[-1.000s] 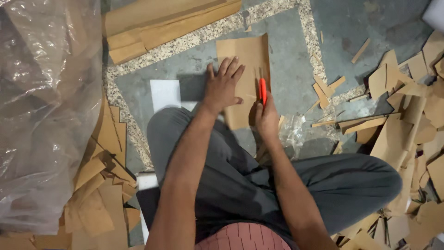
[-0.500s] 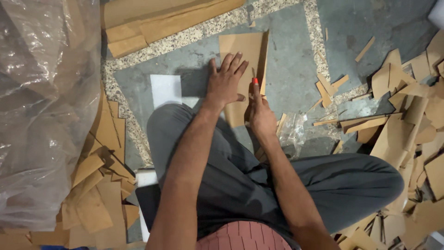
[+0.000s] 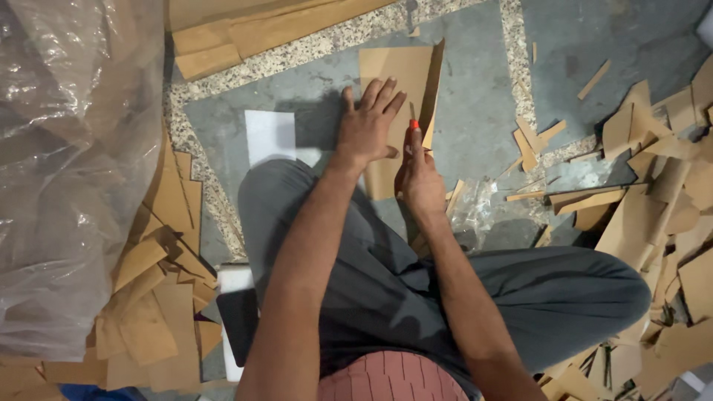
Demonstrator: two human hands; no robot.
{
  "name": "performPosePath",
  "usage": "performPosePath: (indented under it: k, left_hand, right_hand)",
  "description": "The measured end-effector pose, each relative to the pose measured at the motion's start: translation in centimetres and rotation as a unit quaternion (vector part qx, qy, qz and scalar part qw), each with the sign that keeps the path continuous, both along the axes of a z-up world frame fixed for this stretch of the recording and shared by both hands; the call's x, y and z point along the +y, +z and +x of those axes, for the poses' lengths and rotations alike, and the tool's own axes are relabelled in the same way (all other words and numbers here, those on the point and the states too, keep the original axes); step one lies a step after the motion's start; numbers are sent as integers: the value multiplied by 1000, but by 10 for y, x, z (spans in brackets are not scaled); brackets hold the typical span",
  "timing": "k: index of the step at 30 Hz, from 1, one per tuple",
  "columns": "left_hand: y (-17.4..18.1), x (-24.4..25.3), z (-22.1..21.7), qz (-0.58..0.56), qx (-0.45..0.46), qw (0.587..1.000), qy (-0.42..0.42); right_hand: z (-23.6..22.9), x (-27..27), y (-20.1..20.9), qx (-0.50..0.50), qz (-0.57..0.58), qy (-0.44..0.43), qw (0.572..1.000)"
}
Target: The person sits on the floor and uses a red utility knife to cut and fold brown cardboard pieces. They repeatedly score, fold, and trim the cardboard into smaller rectangular shapes, discarding offcuts onto the surrounding floor.
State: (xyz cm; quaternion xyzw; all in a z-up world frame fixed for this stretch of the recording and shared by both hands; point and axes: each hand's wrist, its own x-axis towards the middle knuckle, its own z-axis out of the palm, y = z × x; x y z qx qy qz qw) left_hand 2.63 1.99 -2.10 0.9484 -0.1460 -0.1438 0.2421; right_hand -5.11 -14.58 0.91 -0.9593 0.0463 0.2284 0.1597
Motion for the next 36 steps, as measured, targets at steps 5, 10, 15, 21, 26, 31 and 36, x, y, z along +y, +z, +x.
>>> performPosePath:
  k: [5, 10, 15, 21, 26, 31, 36]
  left_hand:
    - [-2, -1, -2, 5, 0, 1000, 3]
    - [-2, -1, -1, 7, 5, 1000, 0]
    - [-1, -1, -1, 20, 10, 1000, 0]
    - [1, -2, -1, 13, 10, 1000, 1]
    - [1, 0, -2, 11, 1, 1000, 5]
    - [4, -1, -1, 2, -4, 1000, 7]
    - [5, 0, -2, 5, -8, 1000, 12]
  right_hand:
    - [-3, -2, -3, -46, 49, 16, 998]
    - [-4, -3, -4, -47, 54, 14, 997]
    - [-4, -3, -4, -44, 53, 16, 997]
    - [-1, -1, 3, -64, 39, 34, 997]
    - [7, 4, 19, -47, 39, 38, 997]
    - [2, 4, 31, -7, 61, 16, 998]
    - [-11, -5, 19, 10, 8, 25, 1000]
